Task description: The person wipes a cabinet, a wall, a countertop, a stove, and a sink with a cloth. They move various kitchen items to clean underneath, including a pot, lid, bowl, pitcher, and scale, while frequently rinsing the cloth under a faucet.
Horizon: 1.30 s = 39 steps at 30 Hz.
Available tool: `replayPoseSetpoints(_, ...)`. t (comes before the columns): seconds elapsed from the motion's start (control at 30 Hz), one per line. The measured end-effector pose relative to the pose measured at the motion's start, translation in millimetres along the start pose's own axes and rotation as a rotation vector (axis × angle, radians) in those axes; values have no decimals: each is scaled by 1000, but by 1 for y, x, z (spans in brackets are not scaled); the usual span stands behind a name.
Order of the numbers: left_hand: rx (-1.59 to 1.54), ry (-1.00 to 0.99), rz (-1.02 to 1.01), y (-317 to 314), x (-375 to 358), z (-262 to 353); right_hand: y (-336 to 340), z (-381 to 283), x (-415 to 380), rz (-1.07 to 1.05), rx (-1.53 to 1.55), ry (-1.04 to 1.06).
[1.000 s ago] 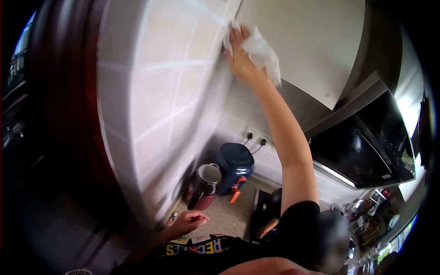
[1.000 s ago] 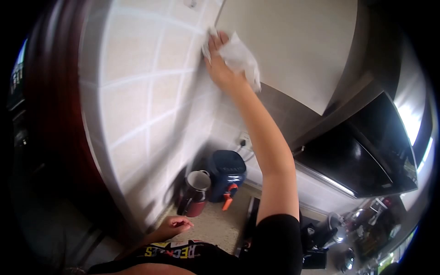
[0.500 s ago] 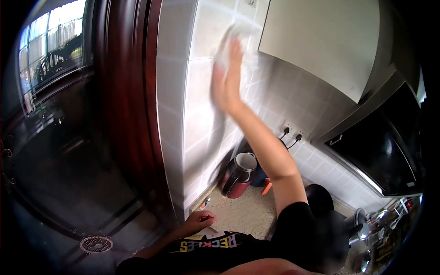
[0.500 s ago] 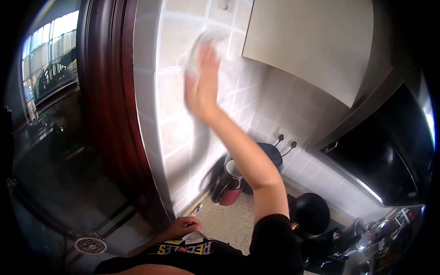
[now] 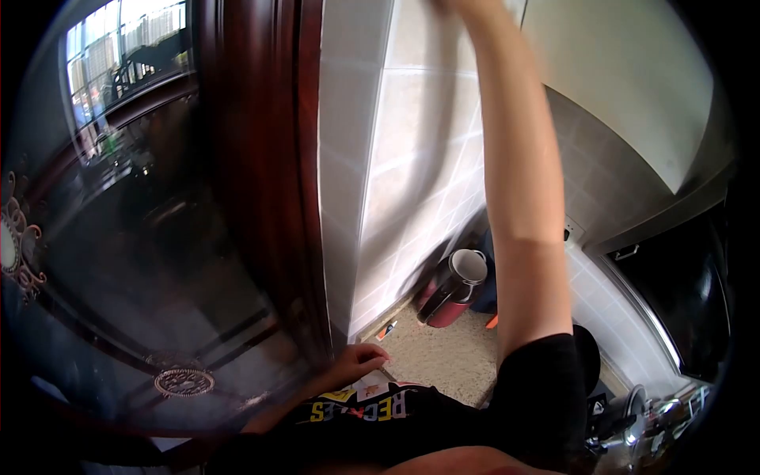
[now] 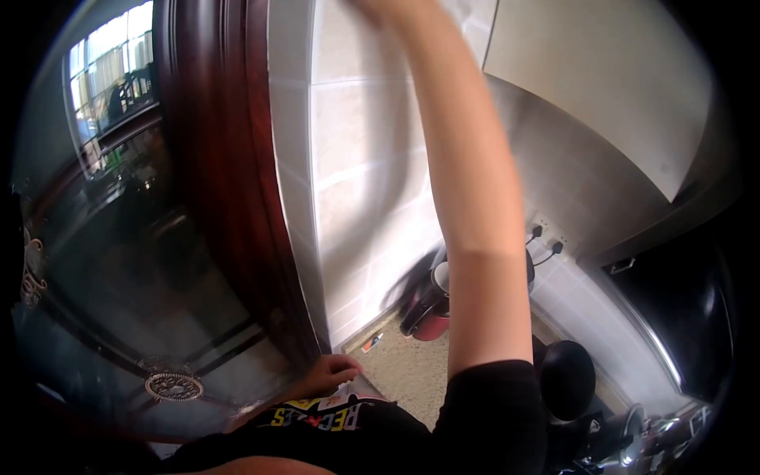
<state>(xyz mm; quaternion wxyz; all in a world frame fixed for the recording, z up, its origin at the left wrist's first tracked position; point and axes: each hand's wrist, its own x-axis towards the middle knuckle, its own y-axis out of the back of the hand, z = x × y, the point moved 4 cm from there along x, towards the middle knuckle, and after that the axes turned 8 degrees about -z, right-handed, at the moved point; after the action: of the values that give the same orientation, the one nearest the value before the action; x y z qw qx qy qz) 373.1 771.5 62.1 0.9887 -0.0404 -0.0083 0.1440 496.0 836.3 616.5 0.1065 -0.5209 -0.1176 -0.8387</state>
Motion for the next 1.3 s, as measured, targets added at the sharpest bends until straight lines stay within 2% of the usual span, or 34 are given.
replayPoseSetpoints(0.03, -5, 8, 14, 3, -3, -4, 3, -30, -25, -29, 24, -41)
replayPoseSetpoints(0.07, 39, 60, 18, 8, -6, -7, -4, -39, -56, -92, -50, 24)
replayPoseSetpoints(0.1, 82, 112, 18, 9, -7, -6, -20, -44, -103, -286, 178, -224)
replayPoseSetpoints(0.13, 30, 95, 48, 6, -8, 0, -15, -74, -137, -236, 39, -126)
replayPoseSetpoints(0.2, 30, 129, 60, 4, -6, 0, -16, -113, -214, -340, 58, -278)
replayPoseSetpoints(0.23, 31, 142, 70, 3, -5, 0, -22, -137, -268, -514, 83, -343)
replayPoseSetpoints(0.27, 29, 117, 56, -1, -2, 4, -27, -161, -312, -891, 19, -414)
replayPoseSetpoints(0.3, 30, 127, 52, -6, 0, 7, -30, -182, -358, -1157, 68, -376)
replayPoseSetpoints(0.33, 40, 125, 26, -11, 3, 13, -31, -195, -411, -764, 171, -265)
replayPoseSetpoints(0.37, 46, 129, 2, -17, 3, 15, -26, -191, -404, -765, 175, -276)
replayPoseSetpoints(0.43, 32, 147, -19, -22, 2, 5, -33, -169, -371, -1352, 106, -245)
replayPoseSetpoints(0.47, 9, 155, -29, -26, 2, -1, -28, -147, -338, -1376, -65, -251)
replayPoseSetpoints(0.5, -14, 163, -40, -29, 2, -6, -28, -112, -322, -1027, -94, -272)
replayPoseSetpoints(0.53, -21, 176, -42, -31, -2, -10, -11, -85, -278, -427, 180, -227)
replayPoseSetpoints(0.57, -31, 159, 7, -30, -4, -12, -5, -54, -246, -276, 143, -238)
replayPoseSetpoints(0.6, -39, 142, 58, -28, -7, -14, -3, -20, -234, -254, 102, -267)
replayPoseSetpoints(0.63, -43, 153, 60, -26, -12, -18, 3, 3, -217, -252, -1, -468)
replayPoseSetpoints(0.7, -79, 165, 123, -20, -25, -27, 5, 51, -238, -91, -43, -643)
replayPoseSetpoints(0.73, -99, 172, 156, -18, -31, -31, 6, 54, -256, -93, -41, -650)
replayPoseSetpoints(0.8, -105, 198, 175, -19, -45, -30, 3, 66, -309, 205, 200, -1017)
replayPoseSetpoints(0.83, -102, 218, 193, -17, -50, -29, -3, 52, -331, 215, 201, -1255)
replayPoseSetpoints(0.87, -50, 209, 200, -15, -54, -29, -11, 34, -353, 250, 299, -1375)
replayPoseSetpoints(0.9, -37, 205, 196, -14, -56, -35, -15, -4, -360, 208, 270, -1386)
replayPoseSetpoints(0.93, -54, 219, 211, -12, -56, -44, -14, -52, -356, 150, 222, -1254)
replayPoseSetpoints(0.97, -72, 234, 225, -9, -54, -48, -27, -94, -369, 13, 175, -1242)
replayPoseSetpoints(1.0, -138, 254, 215, -13, -51, -36, -29, -139, -366, -112, 174, -1066)
replayPoseSetpoints(1.03, -129, 259, 206, -15, -46, -27, -31, -170, -362, -110, 323, -901)
replayPoseSetpoints(1.07, -160, 246, 203, -18, -42, -20, -36, -184, -365, -500, 212, -666)
replayPoseSetpoints(1.1, -194, 229, 203, -21, -37, -14, -34, -172, -358, -495, 208, -671)
replayPoseSetpoints(1.17, -147, 223, 197, -27, -30, -1, -28, -143, -310, -381, 262, -183)
replayPoseSetpoints(1.23, -101, 204, 191, -27, -22, 3, -15, -84, -251, -489, 96, -175)
replayPoseSetpoints(1.27, -67, 192, 181, -28, -22, 2, -4, -49, -232, -277, 90, -221)
replayPoseSetpoints(1.3, -34, 182, 171, -29, -24, 0, -4, -3, -232, -181, 181, -433)
